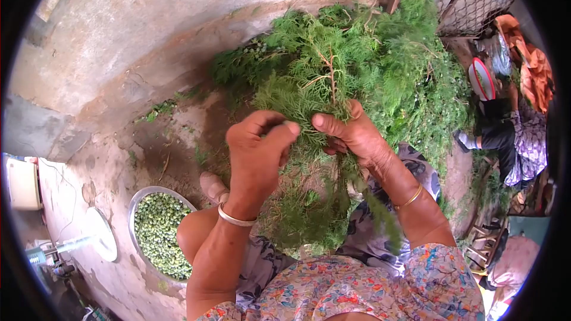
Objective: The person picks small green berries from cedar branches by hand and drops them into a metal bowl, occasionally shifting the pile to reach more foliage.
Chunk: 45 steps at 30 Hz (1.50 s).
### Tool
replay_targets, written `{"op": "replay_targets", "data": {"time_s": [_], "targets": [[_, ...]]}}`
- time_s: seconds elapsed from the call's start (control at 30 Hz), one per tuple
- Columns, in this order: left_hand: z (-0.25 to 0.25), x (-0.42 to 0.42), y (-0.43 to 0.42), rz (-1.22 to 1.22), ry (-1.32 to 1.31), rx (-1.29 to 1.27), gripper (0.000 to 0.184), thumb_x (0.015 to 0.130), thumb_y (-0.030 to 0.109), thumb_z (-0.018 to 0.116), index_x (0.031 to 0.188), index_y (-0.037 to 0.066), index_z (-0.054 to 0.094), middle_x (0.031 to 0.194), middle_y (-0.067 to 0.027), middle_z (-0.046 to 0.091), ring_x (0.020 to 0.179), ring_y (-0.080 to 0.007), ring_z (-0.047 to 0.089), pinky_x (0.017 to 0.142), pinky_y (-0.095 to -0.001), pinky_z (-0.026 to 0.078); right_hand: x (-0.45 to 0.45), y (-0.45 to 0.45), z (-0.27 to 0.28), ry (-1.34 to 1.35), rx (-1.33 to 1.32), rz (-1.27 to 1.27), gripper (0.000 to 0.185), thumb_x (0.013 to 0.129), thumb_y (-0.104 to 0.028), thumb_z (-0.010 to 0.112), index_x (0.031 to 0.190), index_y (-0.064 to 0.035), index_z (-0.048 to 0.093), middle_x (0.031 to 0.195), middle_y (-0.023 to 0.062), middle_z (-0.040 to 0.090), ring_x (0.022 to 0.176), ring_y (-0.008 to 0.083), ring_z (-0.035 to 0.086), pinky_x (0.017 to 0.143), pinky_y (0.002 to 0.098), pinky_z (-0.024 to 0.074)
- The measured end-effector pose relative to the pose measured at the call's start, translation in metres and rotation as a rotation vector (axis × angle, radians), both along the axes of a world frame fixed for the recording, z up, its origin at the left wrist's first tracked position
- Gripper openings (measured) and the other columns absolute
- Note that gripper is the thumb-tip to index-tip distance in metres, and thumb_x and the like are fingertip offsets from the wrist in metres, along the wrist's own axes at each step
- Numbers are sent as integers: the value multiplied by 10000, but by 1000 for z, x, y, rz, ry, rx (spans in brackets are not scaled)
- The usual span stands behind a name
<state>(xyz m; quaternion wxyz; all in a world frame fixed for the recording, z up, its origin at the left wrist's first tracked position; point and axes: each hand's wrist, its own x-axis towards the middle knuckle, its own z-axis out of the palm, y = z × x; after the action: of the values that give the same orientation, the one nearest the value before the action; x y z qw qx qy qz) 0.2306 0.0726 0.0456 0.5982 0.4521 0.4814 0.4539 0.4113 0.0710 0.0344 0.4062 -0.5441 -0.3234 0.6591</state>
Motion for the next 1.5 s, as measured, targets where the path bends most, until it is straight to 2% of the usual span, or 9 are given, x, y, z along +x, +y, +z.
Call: {"op": "replay_targets", "data": {"time_s": [0.07, 0.17, 0.23, 0.37, 0.67, 0.87, 1.2, 1.43, 1.5], "targets": [[1, -8, 5, 78, 59, 2, 121, 788, 69, 633, 863, -17, 592, 673, -51, 573, 528, -97, 491, 428, -210, 357, -4, -1, 5, -34, 25, -108, 582, 738, -322, 771, 1021, 9, 385, 587, 19, 464, 452, 96, 451, 390, 245, 375], [-1, -31, 18, 228, -368, -66, 142, 802, 72, 602, 911, -17, 581, 712, -71, 579, 555, -105, 501, 425, -212, 377, 12, 1, 7, 195, 35, -60, 387, 776, -306, 737, 863, -33, 477, 497, -4, 394, 405, 103, 401, 388, 265, 365], [0, -34, 19, -22, -735, -139, 183, 802, 46, 599, 971, -21, 575, 795, -117, 616, 602, -107, 533, 394, -211, 399, 11, 5, 6, 227, 11, -197, 311, 802, -282, 710, 730, -68, 497, 437, -14, 320, 372, 109, 343, 386, 286, 349], [11, -15, 2, -144, -717, -221, 148, 808, 53, 596, 936, -20, 590, 764, -113, 622, 595, -112, 545, 398, -209, 411, 8, 11, 7, 106, 46, -319, 333, 829, -303, 669, 679, -117, 437, 457, -43, 285, 376, 103, 310, 420, 292, 345], [-13, 23, -26, -442, -148, -121, 170, 809, 102, 636, 904, -38, 613, 707, -38, 610, 558, -69, 541, 454, -198, 401, 1, 18, -2, -202, 271, -501, 167, 828, -185, 681, 716, -88, 604, 553, -42, 531, 406, 54, 410, 356, 236, 314], [-20, 32, -32, -242, -370, -513, 276, 777, 89, 667, 1011, -38, 595, 720, -23, 608, 568, -66, 536, 471, -201, 407, 0, 19, -4, -193, 300, -516, 193, 836, -174, 671, 693, -74, 587, 529, -49, 501, 392, 48, 383, 349, 242, 295], [-13, 41, -29, -291, -447, -505, 355, 748, 38, 666, 1067, -44, 534, 766, -49, 617, 564, -100, 555, 461, -225, 415, 2, 16, -9, -373, 425, -499, 158, 844, -116, 645, 754, 10, 617, 615, -55, 539, 616, 42, 411, 533, 267, 389], [-26, 50, -29, -265, -544, -507, 338, 786, 156, 621, 1064, -8, 519, 793, -52, 614, 606, -138, 600, 470, -256, 449, 5, 17, -19, -431, 506, -451, 227, 848, -195, 661, 698, -48, 576, 537, -43, 493, 431, 48, 401, 395, 239, 319], [-31, 45, -25, -265, -598, -541, 315, 793, 133, 624, 1053, -13, 519, 797, -73, 624, 626, -154, 616, 474, -264, 450, 3, 17, -11, -388, 445, -450, 172, 840, -123, 646, 737, 12, 616, 585, -46, 514, 581, 47, 376, 507, 269, 372]]}}
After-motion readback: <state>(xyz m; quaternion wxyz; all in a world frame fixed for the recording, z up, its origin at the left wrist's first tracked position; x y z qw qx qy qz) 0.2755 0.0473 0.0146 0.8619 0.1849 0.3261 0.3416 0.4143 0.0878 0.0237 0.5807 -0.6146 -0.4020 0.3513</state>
